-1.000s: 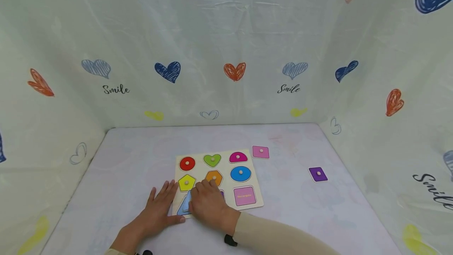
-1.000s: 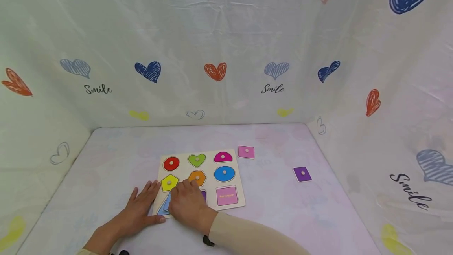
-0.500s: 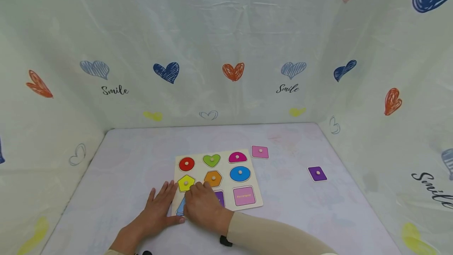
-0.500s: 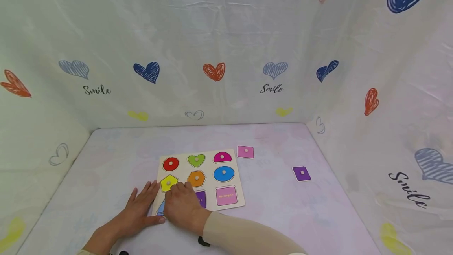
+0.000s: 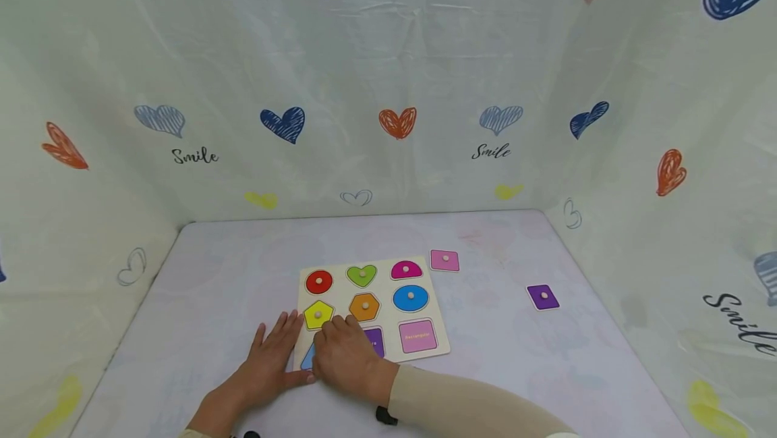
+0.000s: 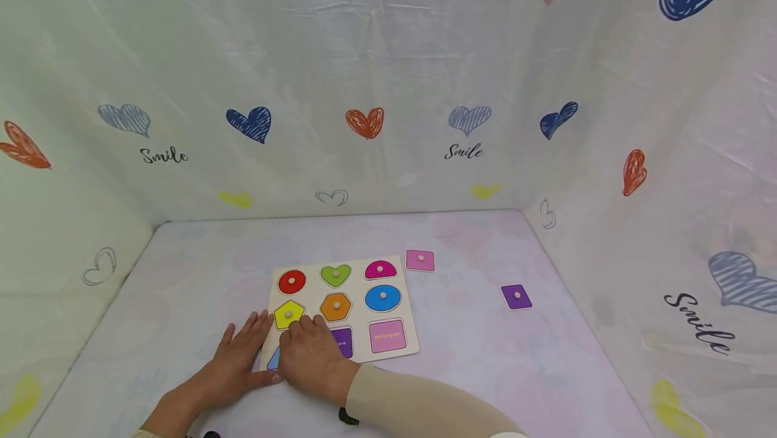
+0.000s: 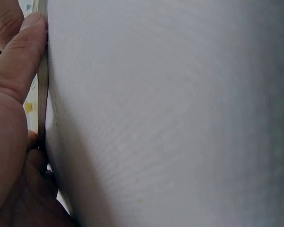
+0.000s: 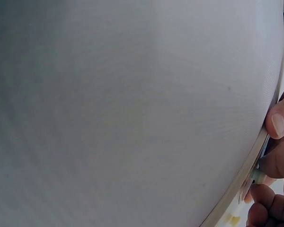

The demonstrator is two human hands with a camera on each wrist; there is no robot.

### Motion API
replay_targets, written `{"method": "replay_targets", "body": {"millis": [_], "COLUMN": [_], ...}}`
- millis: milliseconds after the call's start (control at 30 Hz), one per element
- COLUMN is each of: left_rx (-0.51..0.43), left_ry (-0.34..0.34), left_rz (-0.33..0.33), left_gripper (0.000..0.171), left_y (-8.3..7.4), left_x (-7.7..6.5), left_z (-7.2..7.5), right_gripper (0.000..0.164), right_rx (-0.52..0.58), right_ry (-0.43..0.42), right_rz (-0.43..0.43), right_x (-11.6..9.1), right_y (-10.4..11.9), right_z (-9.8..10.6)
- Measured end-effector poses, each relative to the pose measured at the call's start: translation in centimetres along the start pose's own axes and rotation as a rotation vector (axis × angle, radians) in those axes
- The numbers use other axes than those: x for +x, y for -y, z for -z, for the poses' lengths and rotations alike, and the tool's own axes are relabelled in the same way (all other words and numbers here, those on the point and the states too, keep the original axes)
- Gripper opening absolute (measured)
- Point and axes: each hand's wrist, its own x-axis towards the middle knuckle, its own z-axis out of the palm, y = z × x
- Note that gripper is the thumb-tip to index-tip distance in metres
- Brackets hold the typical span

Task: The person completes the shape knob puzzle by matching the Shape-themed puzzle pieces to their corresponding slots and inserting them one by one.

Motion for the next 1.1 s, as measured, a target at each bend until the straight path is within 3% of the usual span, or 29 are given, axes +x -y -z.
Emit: {"method": "replay_targets", "body": {"millis": [300,467,733,1100], "left_rx": [0.006,0.005,-0.002,0.015], "left_ry": [-0.001,-0.006,-0.001,-0.007], "left_rz": [0.001,-0.003,0.011,0.036], "left_gripper": [0.123,0.125,0.124,0.128], "left_y": [0.0,0.0,-0.1,-0.3], "left_x": [-0.1,-0.1,-0.1,0.0], "left_z": [0.0,0.0,0.0,-0.3], "right_gripper": [0.047,0.044,0.040,0.027], "right_rx": [0.033,0.021,0.054,0.123], "right_ry": [-0.002,-0.057,-0.098,-0.194], "right_rz": [-0.002,-0.019,-0.150,-0.263], "right_x": [-0.3,-0.5,-1.1,-3.8], "right_y": [-0.3,-1.4,-4.4,-10.0], "right_z": [-0.1,0.1,0.5,-0.1]}}
